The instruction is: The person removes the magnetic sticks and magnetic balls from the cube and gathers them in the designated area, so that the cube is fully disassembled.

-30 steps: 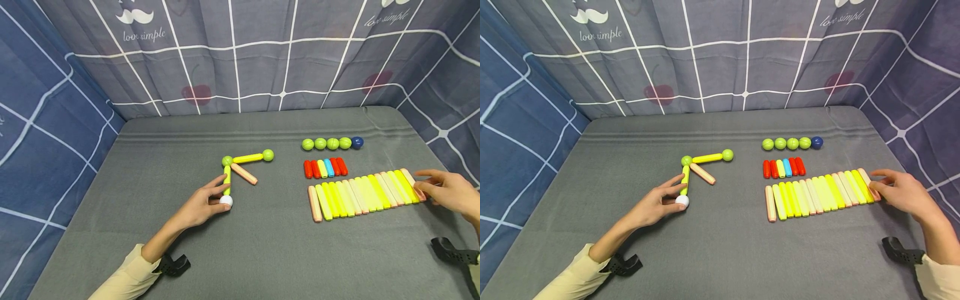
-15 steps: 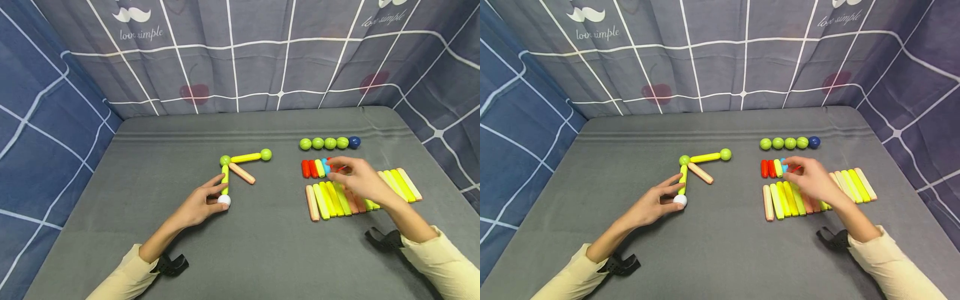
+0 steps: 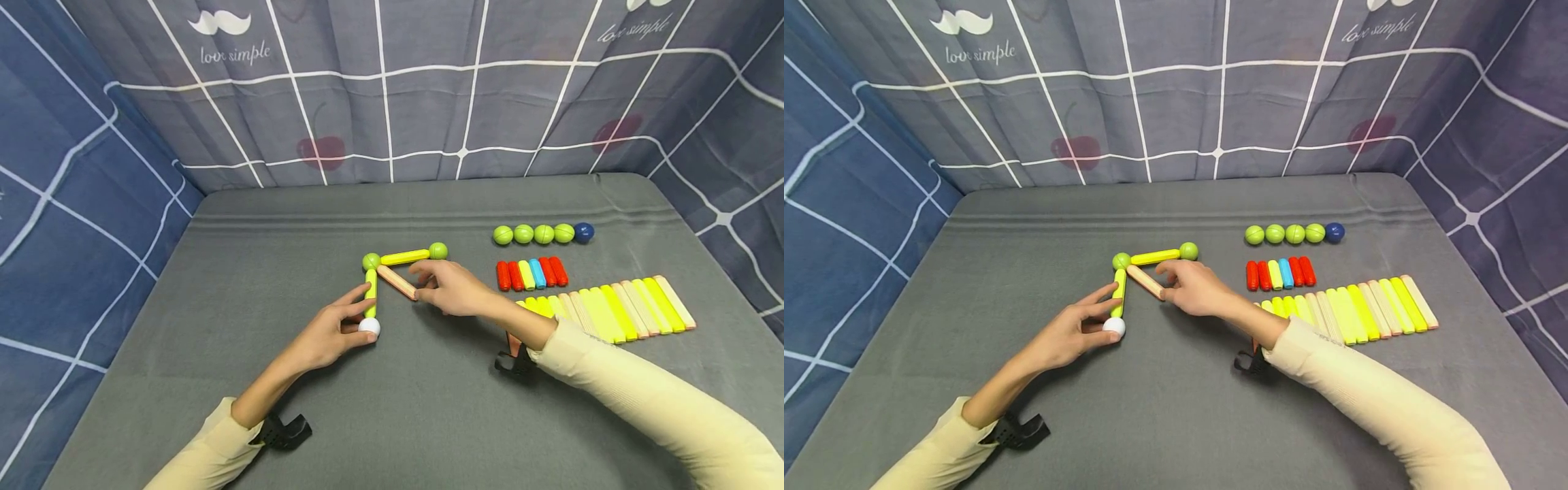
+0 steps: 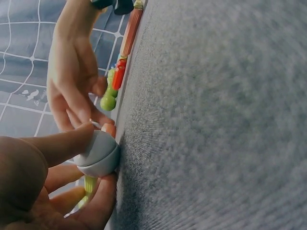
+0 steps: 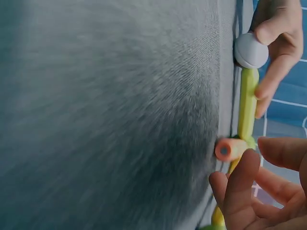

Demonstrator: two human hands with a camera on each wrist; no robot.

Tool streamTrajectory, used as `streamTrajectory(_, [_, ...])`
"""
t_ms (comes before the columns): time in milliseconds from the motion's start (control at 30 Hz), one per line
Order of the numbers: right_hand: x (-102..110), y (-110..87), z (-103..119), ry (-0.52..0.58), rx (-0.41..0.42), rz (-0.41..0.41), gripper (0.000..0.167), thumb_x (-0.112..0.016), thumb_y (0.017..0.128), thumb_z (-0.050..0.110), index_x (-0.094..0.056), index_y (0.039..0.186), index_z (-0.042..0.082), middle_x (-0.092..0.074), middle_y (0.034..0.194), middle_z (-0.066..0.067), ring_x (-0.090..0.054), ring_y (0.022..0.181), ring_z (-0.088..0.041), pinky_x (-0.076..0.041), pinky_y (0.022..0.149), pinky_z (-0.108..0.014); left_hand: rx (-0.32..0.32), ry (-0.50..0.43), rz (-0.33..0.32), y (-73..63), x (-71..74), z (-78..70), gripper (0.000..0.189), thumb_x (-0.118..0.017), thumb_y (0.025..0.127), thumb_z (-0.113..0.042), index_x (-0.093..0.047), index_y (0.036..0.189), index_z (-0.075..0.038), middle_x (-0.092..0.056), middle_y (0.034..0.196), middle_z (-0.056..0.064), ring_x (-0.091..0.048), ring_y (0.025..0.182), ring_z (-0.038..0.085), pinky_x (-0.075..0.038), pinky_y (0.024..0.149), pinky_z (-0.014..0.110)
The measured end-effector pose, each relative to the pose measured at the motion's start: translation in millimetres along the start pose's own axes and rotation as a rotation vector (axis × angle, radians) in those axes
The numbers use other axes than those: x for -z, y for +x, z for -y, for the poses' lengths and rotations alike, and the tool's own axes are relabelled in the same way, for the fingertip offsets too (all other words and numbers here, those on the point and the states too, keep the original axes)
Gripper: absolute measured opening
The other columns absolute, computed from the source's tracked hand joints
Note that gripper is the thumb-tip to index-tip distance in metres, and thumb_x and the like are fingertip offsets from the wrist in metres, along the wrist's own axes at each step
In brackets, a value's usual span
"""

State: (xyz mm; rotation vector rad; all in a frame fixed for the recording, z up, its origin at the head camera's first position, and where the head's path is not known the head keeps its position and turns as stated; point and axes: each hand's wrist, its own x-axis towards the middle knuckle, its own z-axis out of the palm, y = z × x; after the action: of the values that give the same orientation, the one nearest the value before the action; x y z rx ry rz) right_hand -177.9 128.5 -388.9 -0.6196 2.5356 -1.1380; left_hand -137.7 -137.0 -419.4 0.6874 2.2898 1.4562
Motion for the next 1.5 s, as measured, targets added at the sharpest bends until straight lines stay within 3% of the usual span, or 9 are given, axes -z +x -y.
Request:
streamTrajectory(233, [-17.3, 23.7, 10.1, -0.149, 0.007, 0.001, 0.040, -0.075, 0.088, 0.010, -0.063, 0.126, 0.008, -0.066, 0.091, -0.002, -0.058, 0.073, -0.014, -0.048, 0.066, -0.030, -0.008, -0.004, 0.003, -0.1, 0.3, -1.6, 0.061, -0.073, 0.089, -0.003, -0.044, 0.142, 0.009, -0.023, 0.160, 0.014, -0.058, 0.114, 0.027, -0.051, 0.090, 0.025])
streamTrajectory(367, [-24.0, 30.2, 13.9, -0.181, -0.015, 0.010, 0.045, -0.077, 0.086, 0.008, -0.062, 0.128, 0.008, -0.063, 0.084, 0.001, -0.056, 0.070, -0.014, -0.047, 0.064, -0.029, -0.007, -0.001, 0.002, -0.7, 0.6, -2.0, 0.061, -0.073, 0.089, -0.003, -0.045, 0.142, 0.010, -0.022, 0.160, 0.017, -0.058, 0.113, 0.027, -0.051, 0.090, 0.025])
streamTrajectory(833, [-22.2, 30.3, 15.7, -0.011, -0.050, 0.077, 0.069, -0.064, 0.082, -0.008, -0.046, 0.147, 0.008, -0.060, 0.078, -0.007, -0.057, 0.047, -0.016, -0.050, 0.044, -0.028, 0.019, 0.019, -0.024, -1.2, -1.9, -2.6, 0.061, -0.074, 0.088, -0.004, -0.047, 0.141, 0.008, -0.024, 0.159, 0.017, -0.058, 0.110, 0.024, -0.052, 0.089, 0.025])
streamTrajectory(1133, [-16.0, 35.5, 16.8, 0.041, -0.082, 0.173, 0.072, -0.057, 0.083, -0.007, -0.040, 0.151, 0.011, -0.058, 0.074, -0.010, -0.057, 0.046, -0.019, -0.054, 0.048, -0.035, 0.015, 0.025, -0.021, -2.7, -2.5, -1.8, 0.062, -0.074, 0.088, -0.004, -0.046, 0.141, 0.009, -0.023, 0.159, 0.018, -0.055, 0.121, 0.028, -0.051, 0.091, 0.026])
streamTrajectory(1500, [-11.4, 39.9, 16.5, 0.130, -0.095, 0.229, 0.072, -0.054, 0.083, -0.009, -0.040, 0.151, 0.009, -0.056, 0.074, -0.012, -0.057, 0.054, -0.019, -0.056, 0.052, -0.037, -0.004, 0.027, -0.014, -2.4, -2.3, -0.4, 0.062, -0.074, 0.088, -0.005, -0.046, 0.141, 0.008, -0.023, 0.160, 0.016, -0.049, 0.129, 0.029, -0.050, 0.092, 0.027])
